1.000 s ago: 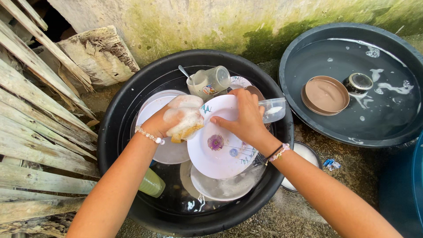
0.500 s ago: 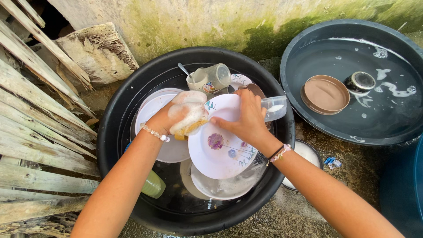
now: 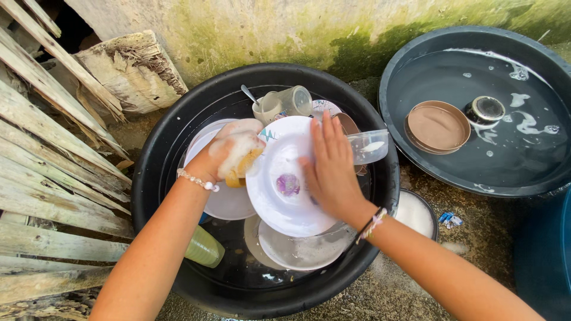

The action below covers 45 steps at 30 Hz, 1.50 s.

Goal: The person washes plates, bowls, and cups in a basin of soapy water using a sponge and rinses them in a separate basin of clean water.

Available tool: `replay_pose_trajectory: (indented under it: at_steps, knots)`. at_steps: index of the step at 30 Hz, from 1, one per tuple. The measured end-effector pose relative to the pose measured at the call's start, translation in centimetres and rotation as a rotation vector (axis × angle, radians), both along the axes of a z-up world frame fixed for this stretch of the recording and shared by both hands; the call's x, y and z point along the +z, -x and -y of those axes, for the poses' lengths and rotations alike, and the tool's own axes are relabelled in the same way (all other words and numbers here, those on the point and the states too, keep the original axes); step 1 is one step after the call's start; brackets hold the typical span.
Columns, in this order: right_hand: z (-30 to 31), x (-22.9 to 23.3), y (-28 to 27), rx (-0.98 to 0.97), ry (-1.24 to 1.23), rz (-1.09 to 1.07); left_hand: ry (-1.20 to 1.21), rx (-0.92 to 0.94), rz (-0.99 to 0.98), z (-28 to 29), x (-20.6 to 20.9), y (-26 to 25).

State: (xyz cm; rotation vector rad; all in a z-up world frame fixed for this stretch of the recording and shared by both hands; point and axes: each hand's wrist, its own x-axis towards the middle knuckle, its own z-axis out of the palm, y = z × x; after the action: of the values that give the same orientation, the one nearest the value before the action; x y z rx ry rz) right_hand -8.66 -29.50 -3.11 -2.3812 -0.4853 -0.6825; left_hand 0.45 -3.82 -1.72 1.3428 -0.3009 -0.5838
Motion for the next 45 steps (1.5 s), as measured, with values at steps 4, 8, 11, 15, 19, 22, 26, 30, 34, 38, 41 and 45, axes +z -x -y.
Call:
replay_pose_trajectory:
  at_steps: [4, 8, 11, 15, 19, 22, 26, 30, 34, 38, 41, 45]
  knots:
    - [-1.4, 1.1, 2.8, 0.285, 0.100, -0.123, -0.108, 0.100, 0.126, -0.4, 0.1, 0.3]
    - [-1.7, 1.4, 3.9, 0.538, 0.249, -0.120, -0.081, 0.212, 0.216, -0.8, 0.7, 0.1]
    - [-1.0, 0.8, 2.1, 0.428, 0.424, -0.036, -0.037, 0.268, 0.117, -1.7, 1.8, 0.8]
    - [0.3, 0.1, 1.1, 0.266, 0.366, 0.007, 0.031, 0.287, 0.184, -2.5, 2.9, 1.6]
    - [-0.5, -0.5, 1.5, 0.175, 0.429, 0.059, 0.019, 0.378, 0.179, -2.8, 3.2, 1.5]
    - [-1.7, -0.9, 3.2, 0.302, 0.381, 0.005, 0.028, 0.383, 0.230, -3.3, 2.6, 1.1]
    - [-2.4, -1.7, 4.1, 0.543, 0.208, -0.096, -0.031, 0.402, 0.209, -5.6, -0.1, -0.1]
    - [-3.0, -4.9, 3.5, 0.603, 0.214, -0.299, -0.214, 0.483, 0.202, -10.3, -4.3, -2.4]
    - [-3.5, -8.3, 2.6, 0.530, 0.581, -0.191, -0.320, 0.472, 0.162, -13.2, -8.2, -2.2]
    - [-4.2, -10.0, 1.9, 0.447, 0.723, -0.220, -0.387, 0.347, -0.135, -12.4, -8.5, 0.3]
    - [-4.4, -10.3, 1.4, 0.428, 0.697, -0.197, -0.673, 0.215, -0.207, -11.7, -8.0, 2.1]
    - [-5.2, -9.5, 1.3, 0.463, 0.581, -0.209, -0.524, 0.339, -0.375, -12.8, -8.8, 3.3]
